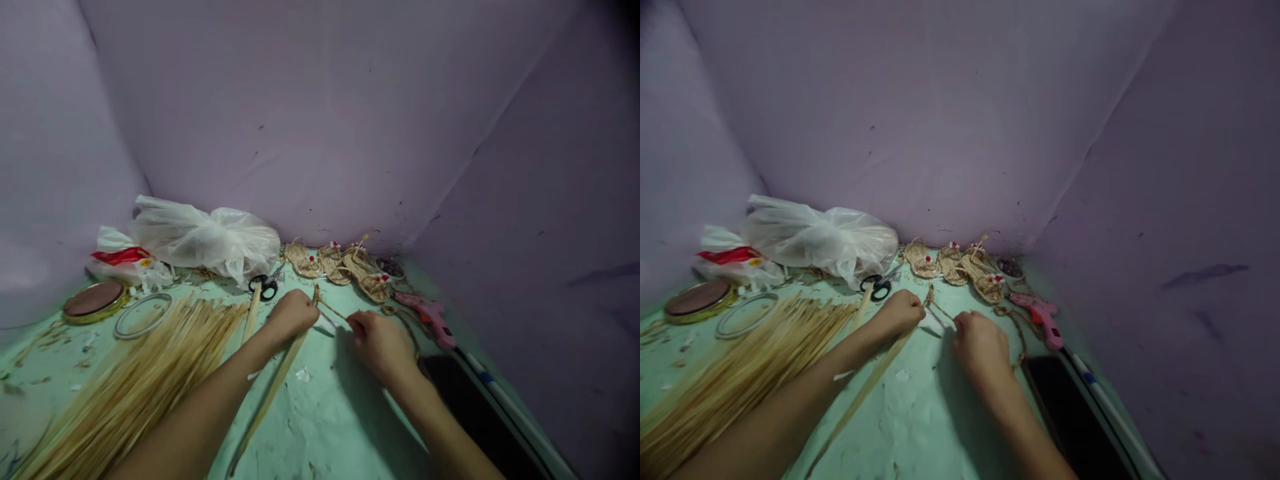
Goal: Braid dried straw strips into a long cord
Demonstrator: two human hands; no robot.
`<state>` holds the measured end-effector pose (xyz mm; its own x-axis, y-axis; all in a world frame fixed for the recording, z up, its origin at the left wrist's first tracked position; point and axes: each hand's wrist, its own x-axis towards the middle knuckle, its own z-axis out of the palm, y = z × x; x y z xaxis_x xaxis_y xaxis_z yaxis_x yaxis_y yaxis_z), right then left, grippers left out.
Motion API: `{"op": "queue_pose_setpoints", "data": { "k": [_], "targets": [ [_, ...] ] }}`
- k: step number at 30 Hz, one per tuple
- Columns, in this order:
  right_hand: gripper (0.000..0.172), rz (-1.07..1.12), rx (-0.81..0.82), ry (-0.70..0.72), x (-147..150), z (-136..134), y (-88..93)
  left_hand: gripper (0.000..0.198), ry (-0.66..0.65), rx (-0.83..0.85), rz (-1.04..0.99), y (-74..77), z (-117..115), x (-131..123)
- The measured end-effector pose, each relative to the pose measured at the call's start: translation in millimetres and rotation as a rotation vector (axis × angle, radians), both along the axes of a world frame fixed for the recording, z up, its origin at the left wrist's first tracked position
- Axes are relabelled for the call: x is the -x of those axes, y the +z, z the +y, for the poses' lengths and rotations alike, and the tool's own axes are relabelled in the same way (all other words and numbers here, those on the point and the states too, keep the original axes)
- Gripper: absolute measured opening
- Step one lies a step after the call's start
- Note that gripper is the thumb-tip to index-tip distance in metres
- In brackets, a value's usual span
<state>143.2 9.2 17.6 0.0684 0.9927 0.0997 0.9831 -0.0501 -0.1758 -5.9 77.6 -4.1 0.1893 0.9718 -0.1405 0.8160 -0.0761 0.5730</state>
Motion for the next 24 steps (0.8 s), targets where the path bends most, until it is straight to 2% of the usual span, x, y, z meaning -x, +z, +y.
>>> {"op": "queue_pose_setpoints", "data": {
  "k": [4, 6, 9, 11, 13, 15, 17, 21, 24],
  "targets": [
    [0.024, -0.025, 0.004, 0.039, -9, 12, 10.6, 0.012, 0.016, 0.041, -0.084, -7.3, 5, 4],
    [0.032, 0.005, 0.028, 0.073, -7, 14, 7.7, 0.011, 0.010, 0.045, -0.072, -6.3, 5, 4],
    [0.026, 0.020, 0.063, 0.086, -4, 18, 2.5, 0.009, 0.010, 0.055, -0.044, -2.1, 0, 0],
    [0.024, 0.059, -0.001, 0.072, -2, 21, 3.0, 0.009, 0.013, 0.030, -0.041, 0.6, -4, -4],
    [0.024, 0.164, -0.138, 0.071, 1, 25, 6.3, 0.008, 0.020, 0.038, -0.105, 2.8, -5, -6],
    [0.023, 0.366, -0.233, 0.066, 7, 29, 9.6, 0.008, 0.058, 0.175, -0.280, 4.8, -4, -5],
    [0.018, 0.670, -0.135, 0.004, 15, 32, 10.7, 0.011, 0.094, 0.379, -0.451, 7.1, 1, 0],
    [0.008, 1.324, 0.351, -0.183, 27, 41, 8.2, 0.009, 0.050, 0.728, -0.702, 12.0, 14, 14],
    [0.009, 1.508, 0.414, -0.233, 33, 47, 6.5, 0.009, 0.019, 0.901, -0.821, 13.1, 20, 19]
  ]
}}
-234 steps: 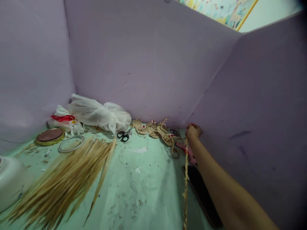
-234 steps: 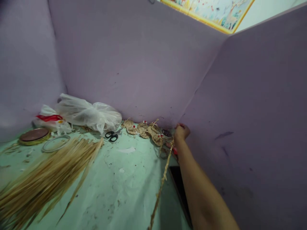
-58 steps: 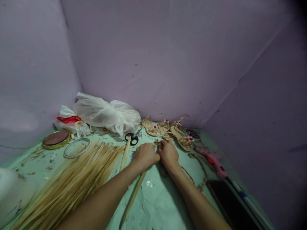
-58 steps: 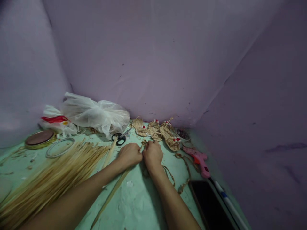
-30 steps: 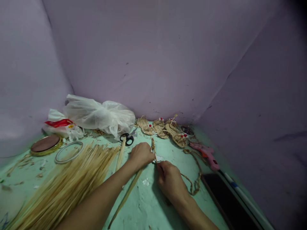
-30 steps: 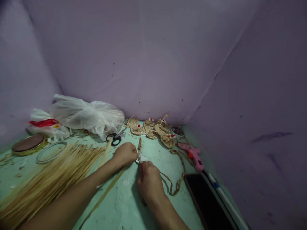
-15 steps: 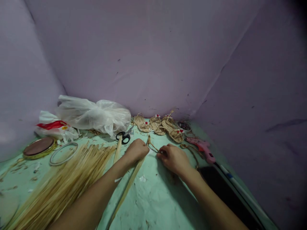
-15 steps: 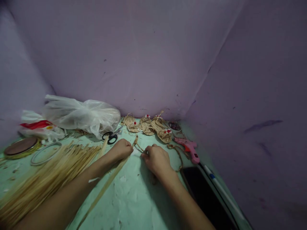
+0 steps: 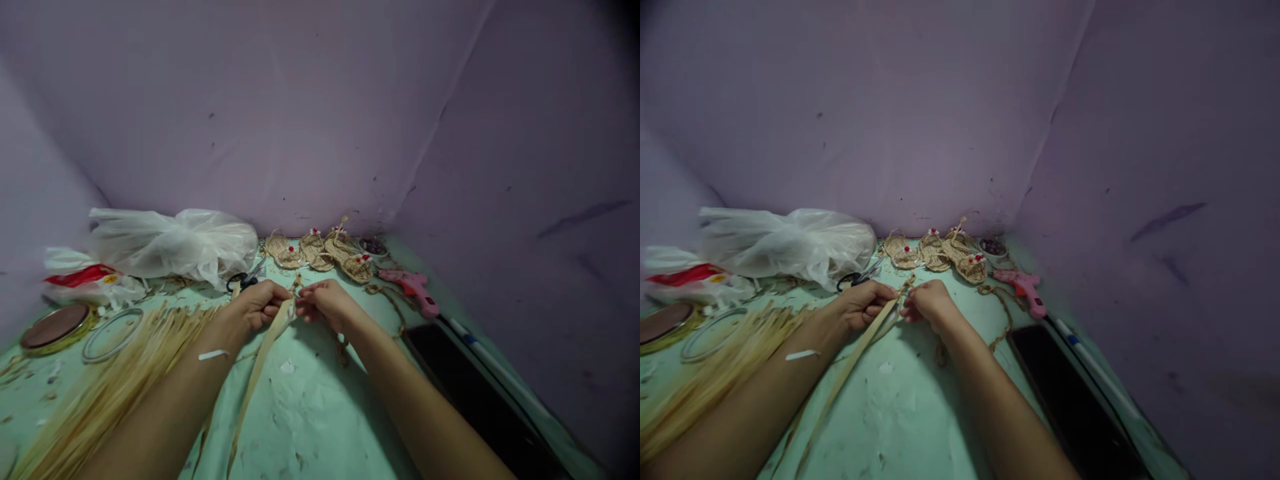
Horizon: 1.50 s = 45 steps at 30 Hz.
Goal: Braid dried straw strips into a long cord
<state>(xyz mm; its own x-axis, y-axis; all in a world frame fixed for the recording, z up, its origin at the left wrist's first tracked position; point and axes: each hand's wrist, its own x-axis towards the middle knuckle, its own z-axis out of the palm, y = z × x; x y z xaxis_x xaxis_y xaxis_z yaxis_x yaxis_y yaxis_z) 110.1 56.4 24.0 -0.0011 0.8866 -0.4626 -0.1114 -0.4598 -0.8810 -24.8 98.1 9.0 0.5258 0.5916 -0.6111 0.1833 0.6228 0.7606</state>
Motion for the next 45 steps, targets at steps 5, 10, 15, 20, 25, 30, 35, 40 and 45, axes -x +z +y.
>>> {"op": "queue_pose_setpoints", "data": {
  "k": [5, 10, 15, 20, 25, 30, 35, 40, 45],
  "targets": [
    [0.017, 0.140, 0.059, 0.104, 2, 6, -5.3, 0.012, 0.003, -0.015, 0.073, -1.7, -1, -4],
    [0.014, 0.066, 0.004, 0.092, 1, 7, -15.6, 0.009, 0.010, -0.309, 0.366, 8.0, -13, -13],
    [0.015, -0.043, -0.064, 0.036, 2, 7, -20.9, 0.006, -0.079, -0.639, 0.491, 9.9, -13, -12],
    [0.009, -0.059, -0.074, 0.056, 1, 8, -23.5, 0.007, -0.107, -0.687, 0.507, 8.7, -12, -9],
    [0.012, -0.125, -0.062, 0.032, 2, 9, -24.6, 0.011, -0.063, -0.597, 0.470, 7.1, -14, -9],
    [0.014, -0.150, -0.091, 0.044, 2, 8, -25.7, 0.017, -0.168, -0.596, 0.454, 4.3, -9, 0],
    [0.013, -0.147, -0.093, 0.060, 2, 8, -26.4, 0.017, -0.089, -0.606, 0.564, 11.0, -8, 5],
    [0.013, -0.178, -0.103, 0.055, 4, 7, -25.7, 0.016, -0.162, -0.740, 0.731, 23.5, -23, -8],
    [0.011, -0.160, -0.126, 0.075, 1, 5, -29.3, 0.026, -0.206, -0.947, 1.015, 29.9, -62, -33]
  ]
}}
